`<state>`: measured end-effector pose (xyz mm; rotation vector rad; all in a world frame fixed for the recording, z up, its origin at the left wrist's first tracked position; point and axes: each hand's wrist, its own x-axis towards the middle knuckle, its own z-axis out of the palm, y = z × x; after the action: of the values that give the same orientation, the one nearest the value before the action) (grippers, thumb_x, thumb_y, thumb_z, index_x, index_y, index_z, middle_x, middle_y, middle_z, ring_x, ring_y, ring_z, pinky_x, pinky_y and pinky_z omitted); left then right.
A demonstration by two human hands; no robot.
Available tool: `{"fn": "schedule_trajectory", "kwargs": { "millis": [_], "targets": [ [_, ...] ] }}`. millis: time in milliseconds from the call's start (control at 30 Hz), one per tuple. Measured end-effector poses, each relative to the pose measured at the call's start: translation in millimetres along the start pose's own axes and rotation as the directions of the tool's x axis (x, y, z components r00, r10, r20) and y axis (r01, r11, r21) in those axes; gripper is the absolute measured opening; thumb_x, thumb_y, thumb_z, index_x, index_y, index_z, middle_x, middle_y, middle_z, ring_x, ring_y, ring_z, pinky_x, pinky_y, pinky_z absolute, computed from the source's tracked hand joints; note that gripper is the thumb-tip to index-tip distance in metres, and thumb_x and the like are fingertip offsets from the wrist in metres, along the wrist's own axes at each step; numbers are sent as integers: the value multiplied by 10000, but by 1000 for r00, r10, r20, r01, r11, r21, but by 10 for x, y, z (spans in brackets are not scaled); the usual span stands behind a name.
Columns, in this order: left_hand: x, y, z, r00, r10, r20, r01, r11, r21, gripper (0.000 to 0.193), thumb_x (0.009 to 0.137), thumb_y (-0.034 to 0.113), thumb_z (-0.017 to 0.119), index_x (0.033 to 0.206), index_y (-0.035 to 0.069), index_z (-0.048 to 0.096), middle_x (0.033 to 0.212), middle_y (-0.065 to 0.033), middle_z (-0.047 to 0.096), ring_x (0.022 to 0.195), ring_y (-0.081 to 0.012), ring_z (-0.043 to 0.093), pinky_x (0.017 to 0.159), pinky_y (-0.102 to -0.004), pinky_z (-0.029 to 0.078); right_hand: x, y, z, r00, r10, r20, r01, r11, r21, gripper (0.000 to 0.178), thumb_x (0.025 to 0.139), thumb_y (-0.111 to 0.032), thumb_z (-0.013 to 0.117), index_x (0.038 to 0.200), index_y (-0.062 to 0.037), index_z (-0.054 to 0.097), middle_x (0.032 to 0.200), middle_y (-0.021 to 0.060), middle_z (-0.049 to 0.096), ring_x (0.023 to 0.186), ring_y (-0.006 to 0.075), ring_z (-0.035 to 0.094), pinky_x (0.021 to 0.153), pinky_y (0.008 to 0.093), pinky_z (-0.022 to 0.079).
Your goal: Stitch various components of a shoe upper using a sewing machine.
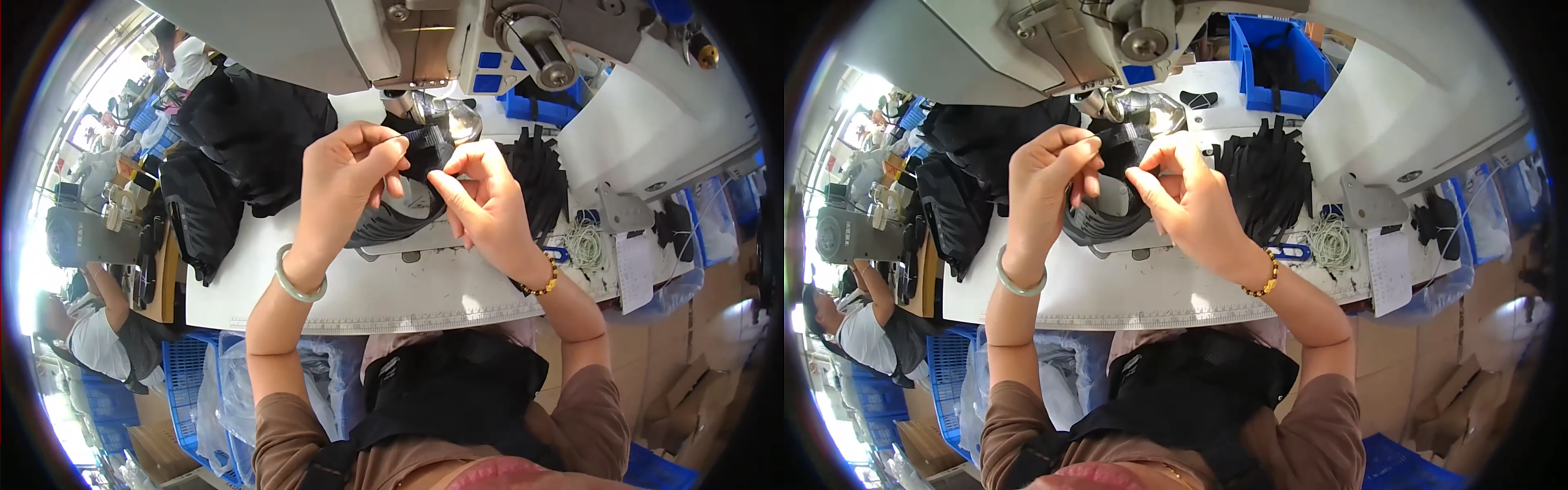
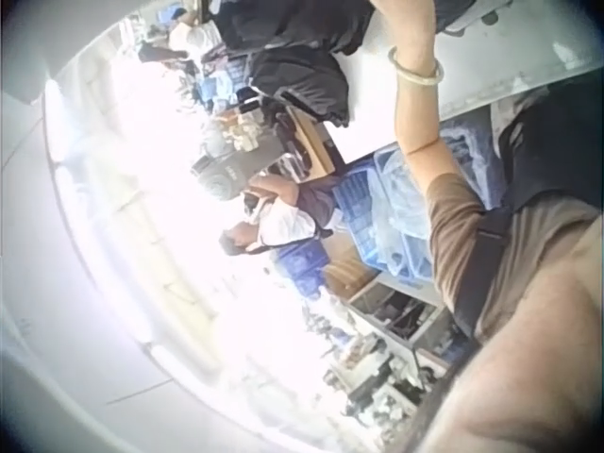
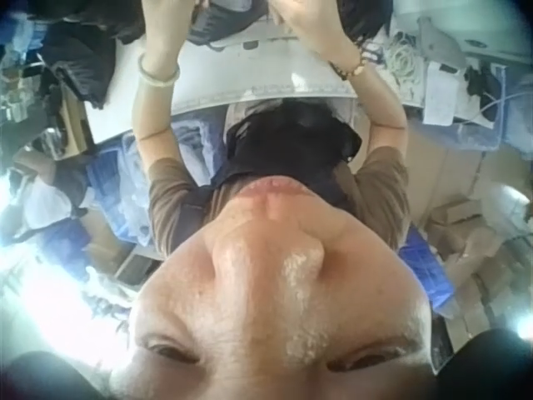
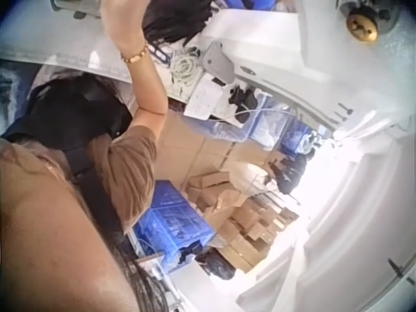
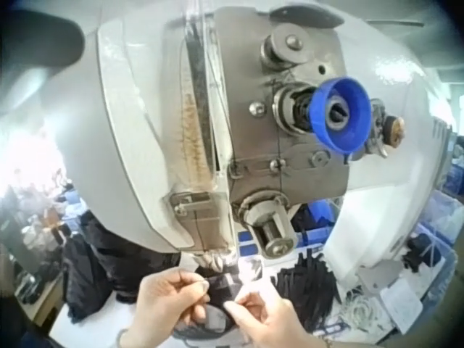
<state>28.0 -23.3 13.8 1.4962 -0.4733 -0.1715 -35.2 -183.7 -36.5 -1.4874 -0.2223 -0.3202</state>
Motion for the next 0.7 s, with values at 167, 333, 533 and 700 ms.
{"fn": "schedule_trajectory", "kwargs": {
  "millis": [167,333,533,700],
  "targets": [
    [94,-1,-33,999,-36,24,34,998,62,182,844,104,612,856,-77,617,700,-72,626,491,-63,562,396,-174,379,-56,-80,29,999,-21,-30,17,993,-116,282,883,-28,604,1129,-42,467,792,46,579,511,22,466,449,197,386],
    [143,31,-61,997,-65,48,60,994,95,206,843,120,612,853,-85,613,692,-74,623,492,-71,569,401,-178,397,-42,49,27,971,-239,16,227,899,-375,428,866,-20,625,1276,-73,509,970,75,576,570,54,428,526,203,409],
    [172,72,-121,997,-31,71,5,944,331,236,846,153,630,870,-81,612,695,-66,625,524,-81,575,452,-197,436,-70,32,17,968,-246,48,243,878,-412,455,856,-9,630,1288,-80,509,895,75,560,562,83,426,542,218,417],
    [217,27,-148,991,59,122,-95,942,323,245,851,179,653,874,-61,615,713,-57,623,590,-85,576,542,-214,464,-76,10,22,978,-206,19,197,901,-386,427,860,-7,625,1270,-68,525,871,53,547,575,71,426,541,213,411]
  ]
}}
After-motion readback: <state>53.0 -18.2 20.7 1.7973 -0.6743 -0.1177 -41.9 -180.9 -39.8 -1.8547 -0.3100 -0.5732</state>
